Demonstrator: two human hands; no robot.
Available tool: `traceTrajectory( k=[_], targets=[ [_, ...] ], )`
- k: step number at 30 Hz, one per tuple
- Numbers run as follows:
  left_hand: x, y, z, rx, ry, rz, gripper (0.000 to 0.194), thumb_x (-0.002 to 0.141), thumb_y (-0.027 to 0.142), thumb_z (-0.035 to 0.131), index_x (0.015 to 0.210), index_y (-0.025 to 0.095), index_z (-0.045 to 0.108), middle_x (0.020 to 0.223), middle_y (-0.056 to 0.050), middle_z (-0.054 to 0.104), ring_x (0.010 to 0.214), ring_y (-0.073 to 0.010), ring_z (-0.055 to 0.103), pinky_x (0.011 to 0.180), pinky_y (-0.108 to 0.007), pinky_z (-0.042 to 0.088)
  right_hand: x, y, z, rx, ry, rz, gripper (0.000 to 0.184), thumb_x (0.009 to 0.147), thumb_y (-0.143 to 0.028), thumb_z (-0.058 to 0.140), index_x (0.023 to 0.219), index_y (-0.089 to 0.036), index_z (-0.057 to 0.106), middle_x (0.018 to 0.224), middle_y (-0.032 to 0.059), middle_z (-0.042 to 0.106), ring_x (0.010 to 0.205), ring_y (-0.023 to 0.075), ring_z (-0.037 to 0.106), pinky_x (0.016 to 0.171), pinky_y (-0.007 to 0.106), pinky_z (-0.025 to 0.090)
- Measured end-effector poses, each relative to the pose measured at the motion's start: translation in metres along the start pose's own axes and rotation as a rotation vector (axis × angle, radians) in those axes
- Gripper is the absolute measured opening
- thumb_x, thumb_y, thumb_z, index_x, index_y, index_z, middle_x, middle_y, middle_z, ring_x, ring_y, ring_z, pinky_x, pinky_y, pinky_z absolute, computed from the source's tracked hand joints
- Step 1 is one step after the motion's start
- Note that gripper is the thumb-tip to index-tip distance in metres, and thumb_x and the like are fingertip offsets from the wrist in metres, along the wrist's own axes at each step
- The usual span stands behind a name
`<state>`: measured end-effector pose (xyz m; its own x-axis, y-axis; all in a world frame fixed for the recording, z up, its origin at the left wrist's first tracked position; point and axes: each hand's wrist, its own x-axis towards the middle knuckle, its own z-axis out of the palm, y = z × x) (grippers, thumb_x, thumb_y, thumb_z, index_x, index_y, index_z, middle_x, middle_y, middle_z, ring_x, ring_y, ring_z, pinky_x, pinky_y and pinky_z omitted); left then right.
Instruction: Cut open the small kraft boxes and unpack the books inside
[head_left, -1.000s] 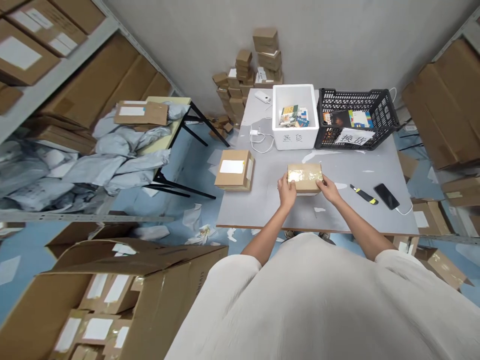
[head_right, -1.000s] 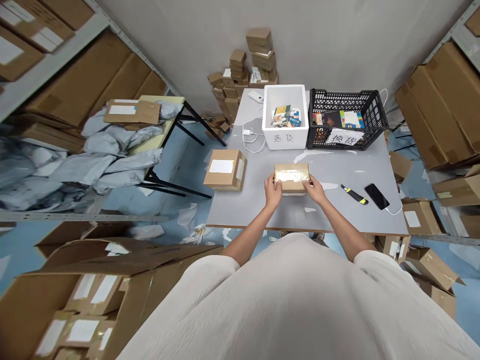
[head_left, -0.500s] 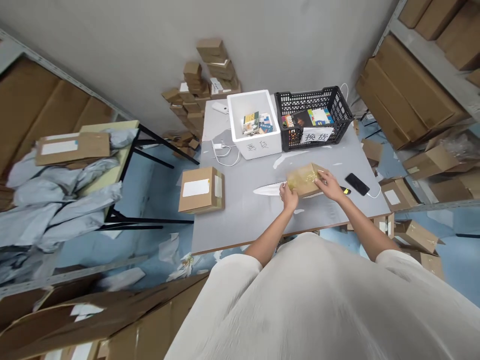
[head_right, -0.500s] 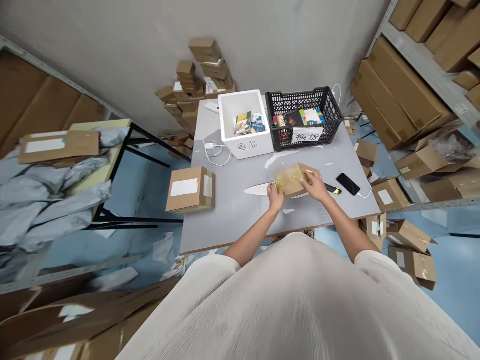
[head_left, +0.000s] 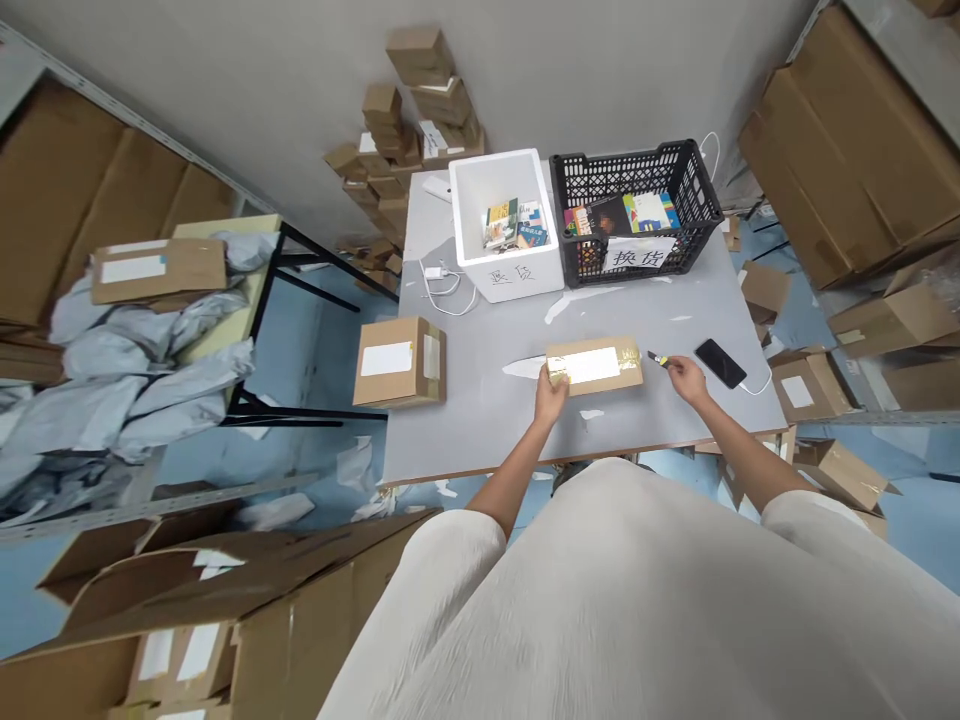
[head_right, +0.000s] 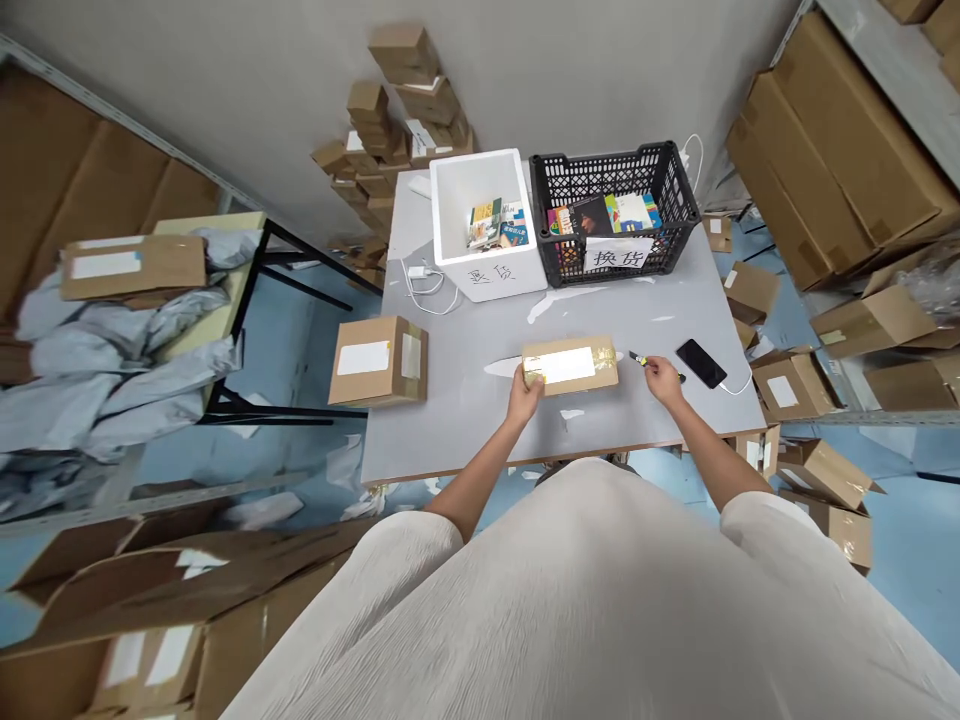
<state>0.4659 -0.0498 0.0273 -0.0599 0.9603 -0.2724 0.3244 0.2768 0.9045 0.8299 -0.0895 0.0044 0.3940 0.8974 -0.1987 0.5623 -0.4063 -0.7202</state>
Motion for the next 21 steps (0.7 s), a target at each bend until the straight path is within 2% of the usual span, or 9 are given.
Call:
traceTrajectory(
  k=[5, 8, 12, 16, 21],
  targets=[
    [0.002, -0.018, 0.003, -0.110, -0.098, 0.061, 0.068, 0.099, 0.049, 0.071, 0.159, 0.023, 0.051, 0.154, -0.016, 0.066, 0.142, -0.0286, 0.065, 0.120, -0.041, 0.053, 0.019, 0.046, -0.007, -0.389, -0.128, 0.088, 0.050, 0.087, -0.027, 0.066, 0.133, -0.011, 0.076, 0.145, 0.0273, 0.068, 0.133, 0.0427, 0.062, 0.117, 0.058, 0.046],
    [0.006, -0.027, 0.008, -0.102, -0.120, 0.098, 0.072, 0.100, 0.053, 0.070, 0.162, 0.024, 0.048, 0.156, -0.016, 0.064, 0.144, -0.0301, 0.063, 0.123, -0.044, 0.050, 0.026, 0.063, 0.001, -0.567, -0.183, 0.020, 0.056, 0.091, -0.028, 0.065, 0.145, -0.013, 0.069, 0.156, 0.0275, 0.061, 0.142, 0.0433, 0.052, 0.119, 0.058, 0.040],
    [0.009, -0.039, 0.016, -0.093, -0.159, 0.130, 0.079, 0.102, 0.061, 0.067, 0.168, 0.026, 0.042, 0.159, -0.015, 0.061, 0.145, -0.0314, 0.061, 0.124, -0.048, 0.050, 0.031, 0.079, 0.009, -0.767, -0.237, -0.076, 0.060, 0.096, -0.034, 0.063, 0.153, -0.014, 0.059, 0.157, 0.0262, 0.058, 0.143, 0.0411, 0.045, 0.119, 0.057, 0.032],
    [0.012, -0.044, 0.022, -0.098, -0.163, 0.134, 0.080, 0.103, 0.063, 0.065, 0.169, 0.026, 0.040, 0.161, -0.015, 0.059, 0.145, -0.0322, 0.060, 0.123, -0.049, 0.050, 0.036, 0.091, 0.007, -0.866, -0.240, -0.098, 0.051, 0.101, -0.036, 0.057, 0.148, -0.017, 0.061, 0.157, 0.0255, 0.055, 0.149, 0.0426, 0.036, 0.121, 0.065, 0.024],
    [0.014, -0.043, 0.024, -0.092, -0.152, 0.121, 0.079, 0.103, 0.062, 0.066, 0.169, 0.025, 0.041, 0.161, -0.015, 0.060, 0.145, -0.0319, 0.060, 0.123, -0.048, 0.050, 0.043, 0.097, -0.002, -0.845, -0.229, -0.043, 0.046, 0.103, -0.035, 0.053, 0.144, -0.017, 0.061, 0.163, 0.0263, 0.048, 0.157, 0.0453, 0.028, 0.121, 0.074, 0.018]
  ],
)
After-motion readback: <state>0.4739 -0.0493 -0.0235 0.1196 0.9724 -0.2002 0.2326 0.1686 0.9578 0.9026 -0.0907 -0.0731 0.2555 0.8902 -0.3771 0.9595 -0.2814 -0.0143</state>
